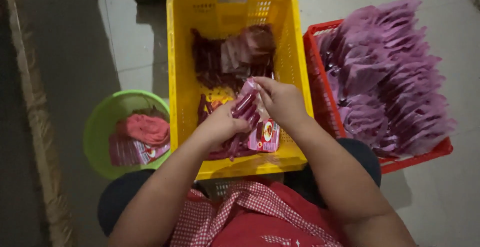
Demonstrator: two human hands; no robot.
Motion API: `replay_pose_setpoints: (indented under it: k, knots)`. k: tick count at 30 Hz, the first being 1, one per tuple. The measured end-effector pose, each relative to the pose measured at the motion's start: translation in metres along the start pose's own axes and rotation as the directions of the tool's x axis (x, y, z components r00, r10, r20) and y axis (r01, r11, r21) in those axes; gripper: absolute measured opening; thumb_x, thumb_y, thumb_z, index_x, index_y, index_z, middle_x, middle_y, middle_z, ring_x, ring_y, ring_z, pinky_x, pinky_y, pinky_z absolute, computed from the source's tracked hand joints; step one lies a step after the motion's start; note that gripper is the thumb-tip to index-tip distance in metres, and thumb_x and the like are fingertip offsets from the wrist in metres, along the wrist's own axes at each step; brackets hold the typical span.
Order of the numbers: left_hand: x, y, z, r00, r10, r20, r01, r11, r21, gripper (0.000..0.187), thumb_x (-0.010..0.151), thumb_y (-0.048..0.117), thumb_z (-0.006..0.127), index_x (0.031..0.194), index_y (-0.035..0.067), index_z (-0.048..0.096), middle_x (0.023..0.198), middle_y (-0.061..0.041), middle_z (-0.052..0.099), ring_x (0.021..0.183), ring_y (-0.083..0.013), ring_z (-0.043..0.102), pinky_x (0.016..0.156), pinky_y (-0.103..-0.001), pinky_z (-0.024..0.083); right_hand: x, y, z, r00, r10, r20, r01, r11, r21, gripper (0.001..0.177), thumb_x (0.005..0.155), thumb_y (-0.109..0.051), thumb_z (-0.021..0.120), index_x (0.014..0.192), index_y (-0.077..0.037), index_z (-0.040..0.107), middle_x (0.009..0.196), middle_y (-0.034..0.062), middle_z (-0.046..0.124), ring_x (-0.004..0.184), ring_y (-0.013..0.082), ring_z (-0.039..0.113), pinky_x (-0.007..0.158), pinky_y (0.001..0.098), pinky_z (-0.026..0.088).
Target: The person is manually packing small snack sticks and labels into individual clear plastic bags from a large yellow crate.
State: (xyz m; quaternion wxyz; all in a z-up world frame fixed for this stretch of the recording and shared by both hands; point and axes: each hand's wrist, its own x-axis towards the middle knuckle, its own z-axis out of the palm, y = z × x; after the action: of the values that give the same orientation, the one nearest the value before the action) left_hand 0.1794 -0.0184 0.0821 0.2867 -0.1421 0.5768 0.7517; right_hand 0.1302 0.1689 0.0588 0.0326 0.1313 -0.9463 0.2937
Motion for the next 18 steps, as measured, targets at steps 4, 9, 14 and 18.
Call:
replay_pose_setpoints:
  k: [4,9,14,18]
  knots:
    - [0.006,0.0,-0.005,0.999,0.04,0.008,-0.04,0.996,-0.081,0.061,0.069,-0.013,0.074,0.128,0.001,0.065,0.086,-0.018,0.069,0.073,-0.0317,0.071,0.058,-0.045,0.062,0.01,-0.006,0.008,0.997,-0.007,0.078,0.006,1.0,0.022,0.027,0.102,-0.031,0.058,0.127,-0.032,0.071,0.1,0.0054,0.079,0.099,0.0329,0.073,0.086,0.0502,0.058]
    - [0.0,0.023,-0.004,0.998,0.063,0.01,-0.06,0.979,-0.196,0.064,0.069,-0.014,0.076,0.13,0.004,0.066,0.091,-0.019,0.072,0.076,-0.0305,0.072,0.061,-0.045,0.064,0.017,-0.007,0.018,0.997,0.026,0.079,-0.037,0.99,0.138,0.025,0.101,-0.03,0.06,0.123,-0.034,0.072,0.101,0.0038,0.078,0.104,0.0303,0.071,0.089,0.0492,0.058]
    - [-0.003,0.039,-0.012,0.995,0.097,-0.019,-0.099,0.973,-0.208,0.067,0.072,-0.012,0.078,0.135,0.004,0.063,0.095,-0.017,0.072,0.081,-0.0266,0.072,0.062,-0.041,0.066,0.018,-0.004,0.019,0.999,0.046,-0.012,-0.041,0.959,0.281,0.022,0.102,-0.024,0.061,0.119,-0.029,0.075,0.097,0.0047,0.078,0.102,0.0299,0.073,0.086,0.0462,0.058]
    - [0.011,0.039,-0.023,0.963,0.19,-0.188,-0.237,0.934,-0.267,0.056,0.077,-0.004,0.079,0.13,-0.001,0.061,0.085,-0.016,0.07,0.052,-0.0253,0.069,0.045,-0.037,0.06,0.017,-0.015,0.012,0.998,0.04,-0.046,-0.02,0.927,0.376,0.019,0.104,-0.019,0.06,0.114,-0.022,0.077,0.099,0.0079,0.078,0.105,0.0295,0.073,0.091,0.043,0.057]
